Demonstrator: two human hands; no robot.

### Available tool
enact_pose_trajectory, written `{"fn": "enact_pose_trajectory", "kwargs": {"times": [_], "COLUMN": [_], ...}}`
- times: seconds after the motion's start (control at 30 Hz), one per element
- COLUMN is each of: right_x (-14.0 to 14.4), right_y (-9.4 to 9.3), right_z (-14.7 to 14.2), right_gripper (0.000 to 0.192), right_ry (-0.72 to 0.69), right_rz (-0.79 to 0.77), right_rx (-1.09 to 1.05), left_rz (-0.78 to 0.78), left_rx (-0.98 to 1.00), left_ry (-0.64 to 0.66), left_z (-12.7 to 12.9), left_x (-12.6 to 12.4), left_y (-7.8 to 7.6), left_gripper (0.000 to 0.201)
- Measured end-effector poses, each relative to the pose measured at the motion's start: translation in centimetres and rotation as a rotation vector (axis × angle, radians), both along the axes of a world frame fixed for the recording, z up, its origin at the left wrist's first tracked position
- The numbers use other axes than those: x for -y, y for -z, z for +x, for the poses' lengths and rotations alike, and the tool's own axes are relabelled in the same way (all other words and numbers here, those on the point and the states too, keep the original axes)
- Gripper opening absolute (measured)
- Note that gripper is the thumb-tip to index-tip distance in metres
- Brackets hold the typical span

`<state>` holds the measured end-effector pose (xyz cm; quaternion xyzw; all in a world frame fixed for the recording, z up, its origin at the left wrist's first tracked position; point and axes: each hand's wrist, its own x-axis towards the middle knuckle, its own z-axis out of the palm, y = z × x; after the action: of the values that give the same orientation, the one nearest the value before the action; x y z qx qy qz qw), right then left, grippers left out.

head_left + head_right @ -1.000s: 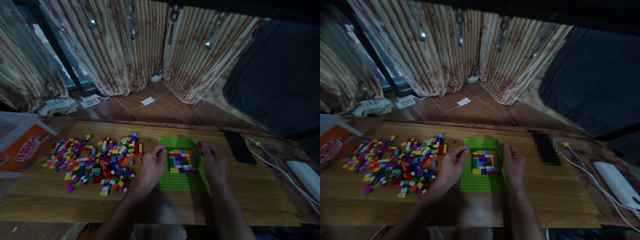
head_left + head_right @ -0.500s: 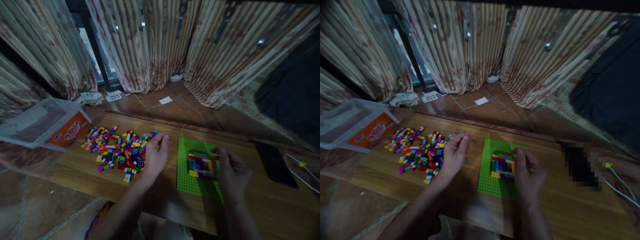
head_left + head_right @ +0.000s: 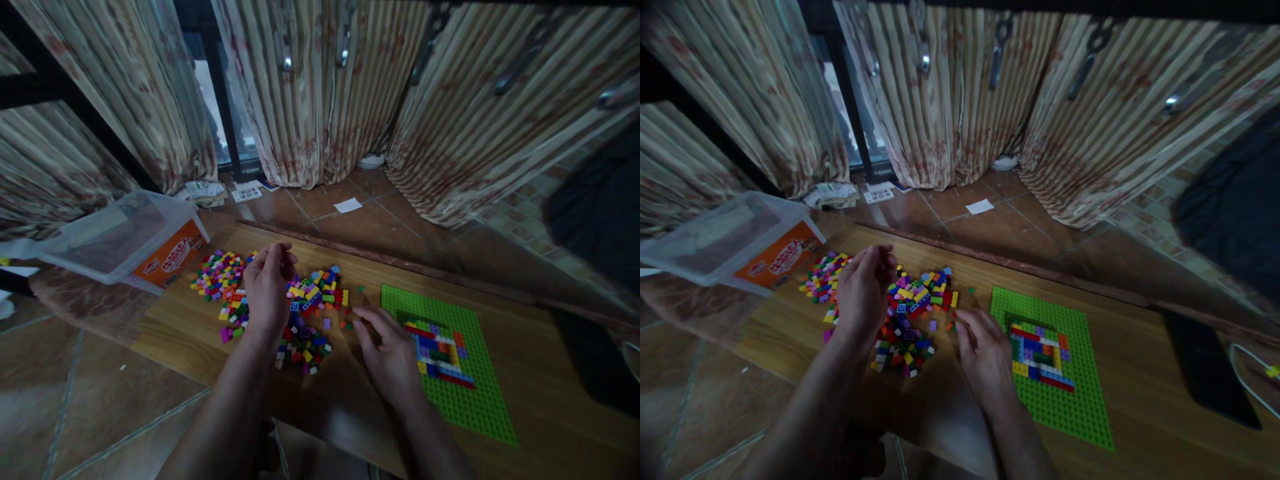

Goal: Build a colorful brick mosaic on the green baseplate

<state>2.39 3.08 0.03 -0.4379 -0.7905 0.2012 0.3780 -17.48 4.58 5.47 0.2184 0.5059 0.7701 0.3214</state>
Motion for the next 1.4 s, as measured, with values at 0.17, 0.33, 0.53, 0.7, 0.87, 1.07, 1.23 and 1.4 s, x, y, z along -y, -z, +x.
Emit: {"fn": "enact_pose_trajectory", "kwargs": {"times": [0.17, 0.33, 0.53, 0.7, 0.87, 1.07, 1.23, 1.4], "right_x": [-1.1, -2.5, -3.4, -3.2, -2.1, -1.0, -0.8, -0.8], "right_y": [0.6, 1.0, 1.6, 1.3, 0.0, -1.6, -2.8, -3.1], "right_z": [-1.6, -2.8, -3.4, -3.2, -2.1, 2.0, 9.0, 14.5], "right_gripper": [0.022, 0.031, 0.033, 0.025, 0.023, 0.022, 0.023, 0.023], "right_ry": [0.025, 0.05, 0.018, -0.002, -0.014, 0.027, 0.146, 0.231], "right_rz": [-0.007, 0.033, 0.032, -0.019, -0.059, -0.073, -0.147, -0.205], "right_rx": [0.095, 0.22, 0.261, 0.234, 0.155, 0.092, 0.064, 0.104], "left_rz": [-0.016, -0.05, -0.067, -0.08, -0.142, -0.276, -0.269, -0.356], "left_rx": [0.063, 0.093, 0.113, 0.128, 0.046, -0.265, -0.315, -0.236], "left_ry": [-0.001, 0.031, 0.064, 0.077, 0.159, 0.54, 0.841, 1.199], "left_z": [-1.0, -1.4, -1.8, -1.8, -0.9, 2.7, 7.4, 11.5], "left_x": [0.4, 0.7, 0.9, 1.0, 1.0, 1.0, 1.6, 2.6], "left_y": [-0.4, -0.6, -0.7, -0.8, -0.7, 0.8, 1.6, 1.5], "left_gripper": [0.023, 0.024, 0.023, 0.018, 0.019, 0.02, 0.023, 0.044]}}
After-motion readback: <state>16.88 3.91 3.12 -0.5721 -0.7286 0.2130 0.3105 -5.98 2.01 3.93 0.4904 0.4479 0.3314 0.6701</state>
